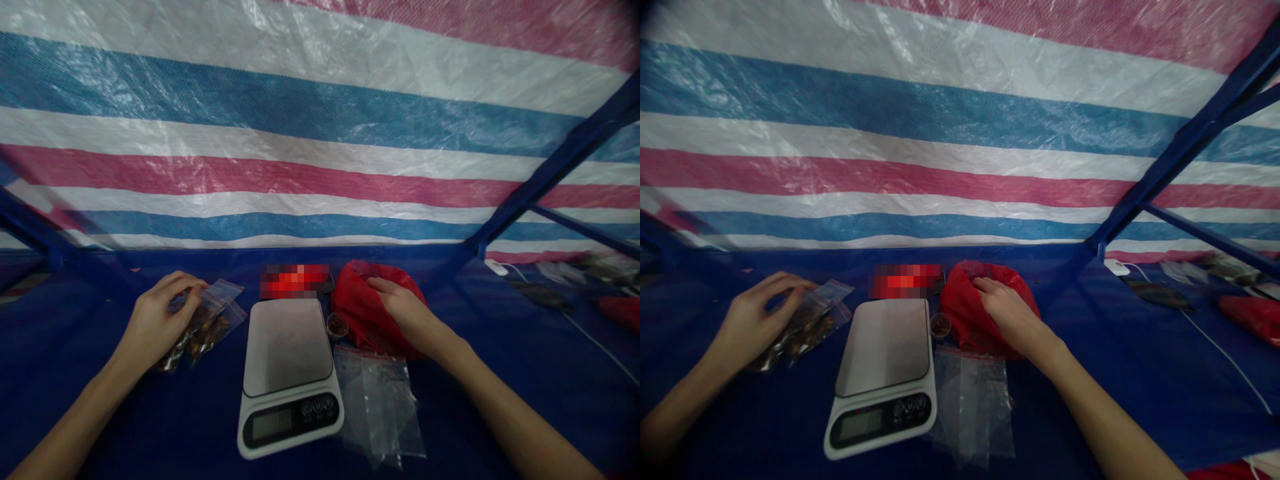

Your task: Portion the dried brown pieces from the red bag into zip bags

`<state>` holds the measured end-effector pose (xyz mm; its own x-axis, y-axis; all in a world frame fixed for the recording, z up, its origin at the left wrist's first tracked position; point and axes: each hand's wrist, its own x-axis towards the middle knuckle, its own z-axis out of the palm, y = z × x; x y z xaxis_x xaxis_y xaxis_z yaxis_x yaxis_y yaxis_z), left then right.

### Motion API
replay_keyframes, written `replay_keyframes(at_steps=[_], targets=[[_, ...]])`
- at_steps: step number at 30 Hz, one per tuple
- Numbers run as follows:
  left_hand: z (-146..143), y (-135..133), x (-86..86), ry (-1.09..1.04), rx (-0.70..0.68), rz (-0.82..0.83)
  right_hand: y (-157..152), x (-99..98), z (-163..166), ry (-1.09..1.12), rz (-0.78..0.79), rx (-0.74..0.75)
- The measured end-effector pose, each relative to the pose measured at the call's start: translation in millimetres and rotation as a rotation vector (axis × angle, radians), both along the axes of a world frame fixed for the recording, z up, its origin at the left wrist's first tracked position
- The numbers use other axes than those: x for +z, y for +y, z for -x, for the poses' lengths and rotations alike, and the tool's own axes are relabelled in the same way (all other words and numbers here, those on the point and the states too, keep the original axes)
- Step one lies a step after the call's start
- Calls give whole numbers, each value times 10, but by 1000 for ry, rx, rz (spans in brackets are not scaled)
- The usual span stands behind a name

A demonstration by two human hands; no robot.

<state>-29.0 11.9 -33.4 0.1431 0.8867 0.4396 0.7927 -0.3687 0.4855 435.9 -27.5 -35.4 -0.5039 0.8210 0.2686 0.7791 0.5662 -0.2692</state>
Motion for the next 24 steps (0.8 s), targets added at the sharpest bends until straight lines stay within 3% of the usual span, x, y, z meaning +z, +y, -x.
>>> replay_keyframes(at_steps=[7, 16, 20, 24], targets=[[146, 40, -41, 27, 11, -4, 16, 229, -2, 68, 38, 10], [235, 139, -124, 34, 0, -53, 55, 428, -219, 308, -178, -110], [245, 154, -148, 33, -3, -41, -41, 580, -51, 398, -172, -110], [220, 144, -136, 34, -3, -29, -159, 594, 300, 480, -66, 6]])
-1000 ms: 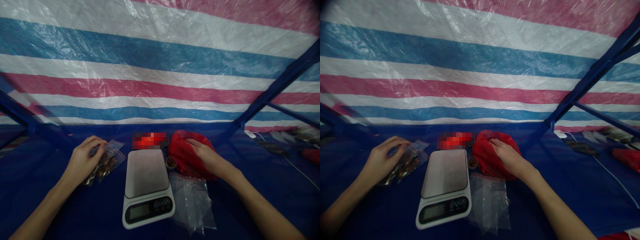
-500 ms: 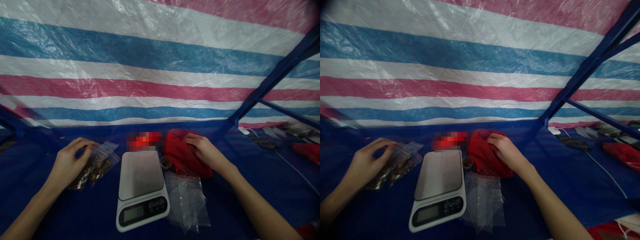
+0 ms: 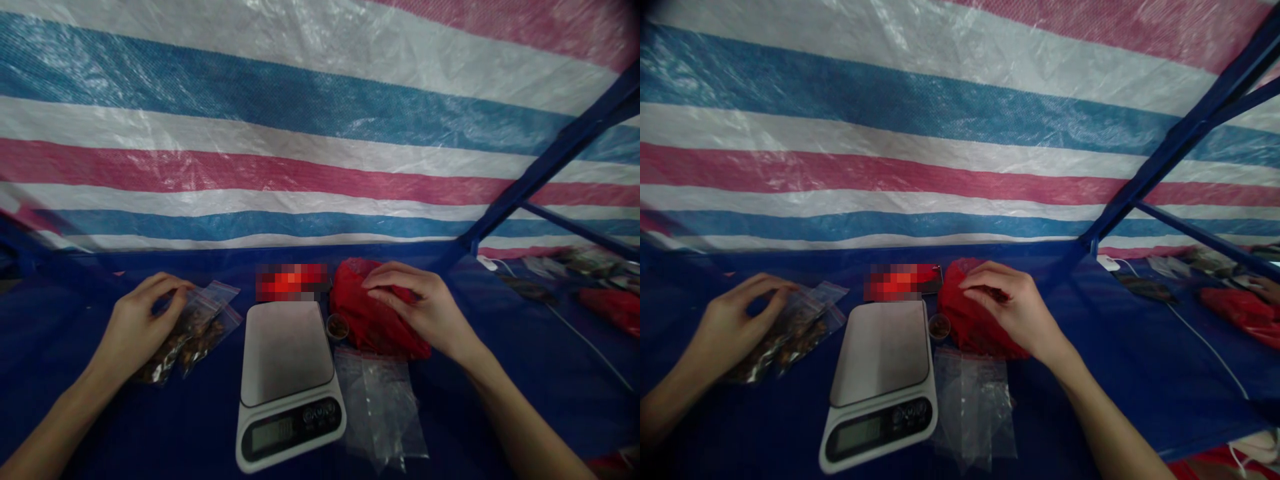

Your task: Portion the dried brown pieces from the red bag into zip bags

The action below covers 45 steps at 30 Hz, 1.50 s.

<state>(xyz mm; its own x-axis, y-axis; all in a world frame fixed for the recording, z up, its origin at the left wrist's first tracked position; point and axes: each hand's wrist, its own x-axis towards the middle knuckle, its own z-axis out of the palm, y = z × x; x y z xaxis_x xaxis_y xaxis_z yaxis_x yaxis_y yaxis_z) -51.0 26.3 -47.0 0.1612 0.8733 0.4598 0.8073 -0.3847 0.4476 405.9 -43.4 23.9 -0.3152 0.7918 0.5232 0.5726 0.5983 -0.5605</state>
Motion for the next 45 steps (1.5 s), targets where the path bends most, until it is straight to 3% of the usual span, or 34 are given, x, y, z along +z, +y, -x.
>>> replay_keyframes(at_steps=[5, 10, 21, 26, 31, 39, 45], targets=[[-47, -25, 24, 1, 2, -8, -52, -251, 342, -110, 44, 139], [-43, -18, 20, 9, -1, -10, -18, -393, 348, -134, 55, 148], [-18, 1, -12, 19, -12, -16, -19, -154, 223, 117, 99, 165], [-1, -3, -21, 24, -1, 0, -51, -193, 116, -182, 235, 215], [-28, -15, 12, 12, 10, 3, -83, -334, 146, -557, 198, 92], [-34, -14, 19, 19, 26, 33, -113, -308, 217, -595, -46, 72], [-35, -16, 25, 40, 18, 40, -134, -250, 189, -667, -71, 82]])
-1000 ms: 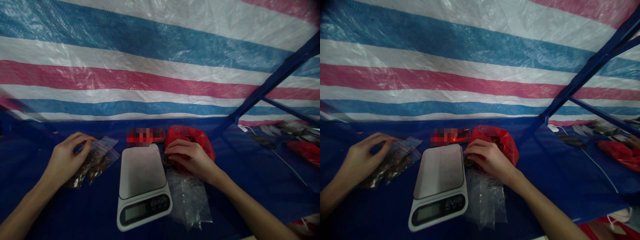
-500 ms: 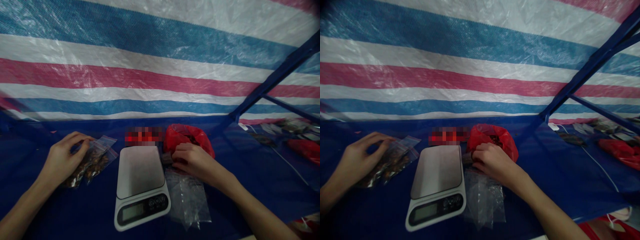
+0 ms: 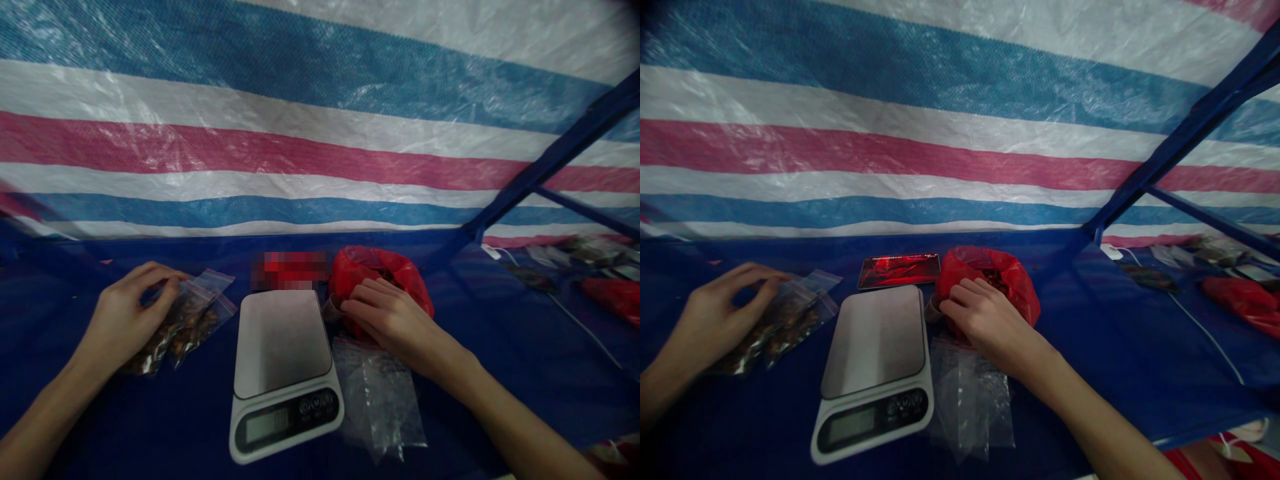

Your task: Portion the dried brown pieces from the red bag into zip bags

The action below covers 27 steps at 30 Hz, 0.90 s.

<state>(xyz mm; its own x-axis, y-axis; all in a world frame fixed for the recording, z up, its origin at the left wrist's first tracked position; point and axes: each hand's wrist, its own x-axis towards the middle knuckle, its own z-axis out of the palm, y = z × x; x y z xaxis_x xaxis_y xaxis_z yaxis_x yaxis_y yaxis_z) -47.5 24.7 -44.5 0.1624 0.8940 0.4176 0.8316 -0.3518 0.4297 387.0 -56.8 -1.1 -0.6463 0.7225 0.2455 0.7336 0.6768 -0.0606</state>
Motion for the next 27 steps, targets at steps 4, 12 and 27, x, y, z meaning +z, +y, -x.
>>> replay_keyframes(at_steps=[4, 12, 27], targets=[[4, -6, -1, -5, 2, 9, -8, 60, -62, 68, 26, -24], [44, 3, -42, 2, -8, 1, 5, -3, -29, 86, 127, 20], [12, 13, -11, -4, -25, -5, 85, -106, 96, 126, 60, -141]])
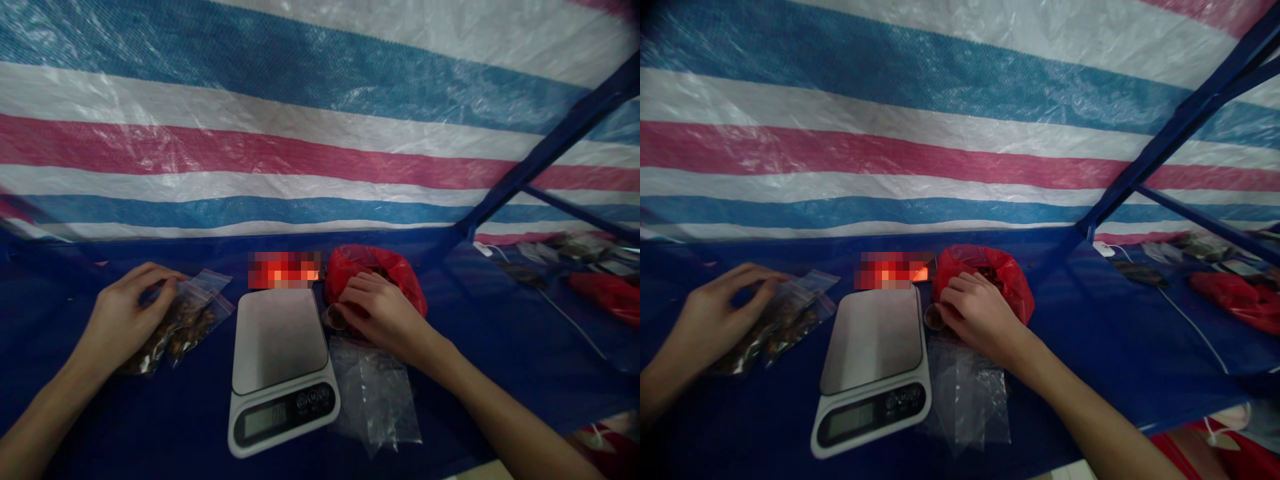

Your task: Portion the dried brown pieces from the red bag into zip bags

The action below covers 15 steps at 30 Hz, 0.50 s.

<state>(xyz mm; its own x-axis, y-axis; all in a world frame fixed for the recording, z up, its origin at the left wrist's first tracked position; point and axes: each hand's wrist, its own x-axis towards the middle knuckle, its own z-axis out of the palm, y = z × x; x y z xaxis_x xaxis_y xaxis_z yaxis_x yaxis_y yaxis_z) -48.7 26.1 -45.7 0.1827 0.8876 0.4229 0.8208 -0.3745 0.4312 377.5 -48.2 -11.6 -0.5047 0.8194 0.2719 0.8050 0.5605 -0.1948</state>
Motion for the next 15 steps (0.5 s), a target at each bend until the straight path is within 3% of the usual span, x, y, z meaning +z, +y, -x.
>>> replay_keyframes(at_steps=[5, 11, 15], targets=[[-7, -5, -3, -2, -4, -2, 35, -78, 60, 24, 20, -97], [-25, -20, 13, -16, 10, -4, 14, -22, -17, 177, 110, -127], [-41, -27, 36, -21, 20, 8, -15, 19, -129, 180, 279, -35]])
